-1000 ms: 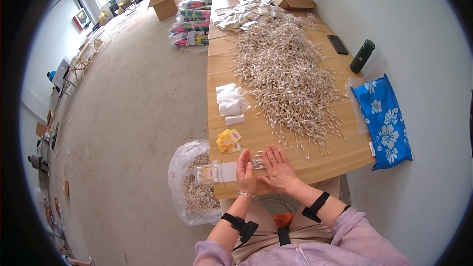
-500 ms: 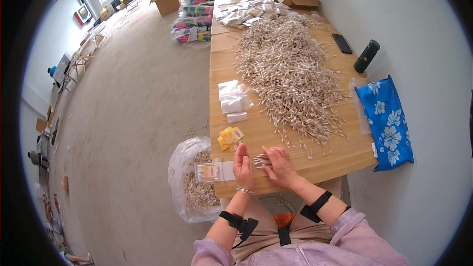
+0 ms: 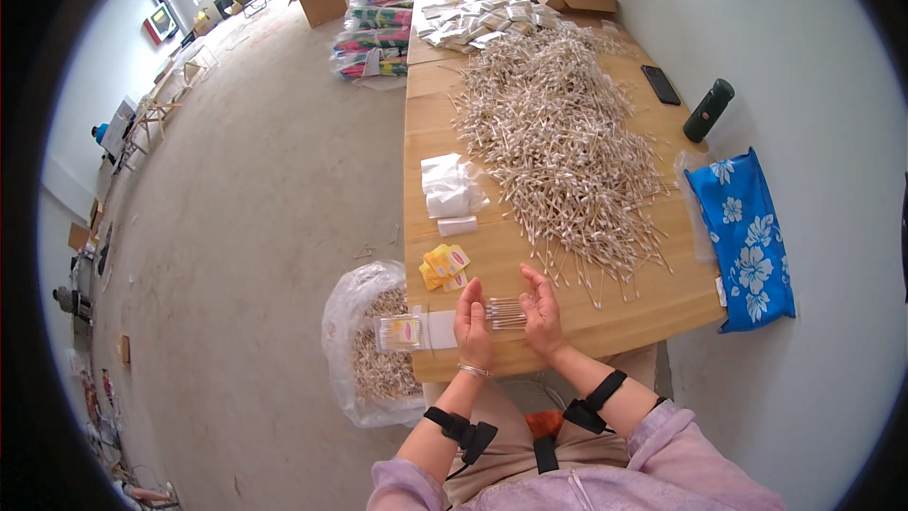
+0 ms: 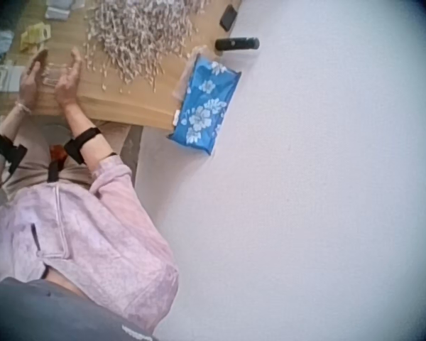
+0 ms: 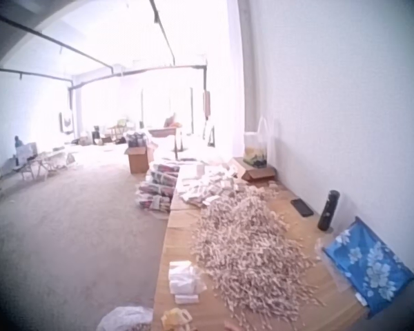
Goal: Sorting cotton swabs and placing them into small plastic bags with labels.
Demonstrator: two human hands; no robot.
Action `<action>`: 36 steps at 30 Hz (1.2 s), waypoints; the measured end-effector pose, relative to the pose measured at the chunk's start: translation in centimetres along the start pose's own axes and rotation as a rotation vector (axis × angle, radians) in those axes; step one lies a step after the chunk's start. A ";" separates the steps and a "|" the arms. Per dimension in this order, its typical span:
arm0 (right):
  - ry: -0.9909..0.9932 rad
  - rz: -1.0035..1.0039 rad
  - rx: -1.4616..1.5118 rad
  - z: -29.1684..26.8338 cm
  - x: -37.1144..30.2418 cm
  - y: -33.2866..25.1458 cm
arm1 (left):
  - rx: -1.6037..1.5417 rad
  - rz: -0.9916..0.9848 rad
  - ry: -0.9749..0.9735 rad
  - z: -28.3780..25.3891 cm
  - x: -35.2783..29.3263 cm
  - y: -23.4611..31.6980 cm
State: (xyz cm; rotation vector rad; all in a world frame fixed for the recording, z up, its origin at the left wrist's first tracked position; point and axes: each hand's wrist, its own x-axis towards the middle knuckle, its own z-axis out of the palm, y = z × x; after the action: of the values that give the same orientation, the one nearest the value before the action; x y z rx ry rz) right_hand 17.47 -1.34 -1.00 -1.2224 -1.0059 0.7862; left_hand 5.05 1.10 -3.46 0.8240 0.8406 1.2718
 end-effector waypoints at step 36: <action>0.101 -0.239 -0.987 -5.4 1.7 -1.7 | 1.695 0.381 -0.606 1.2 -3.0 4.2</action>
State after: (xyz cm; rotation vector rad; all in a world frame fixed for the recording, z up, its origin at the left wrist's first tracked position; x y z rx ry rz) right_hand 23.02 -2.15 0.73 -1.8868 -1.4859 -0.0162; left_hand 3.89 -1.50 1.00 2.6176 1.1733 0.2316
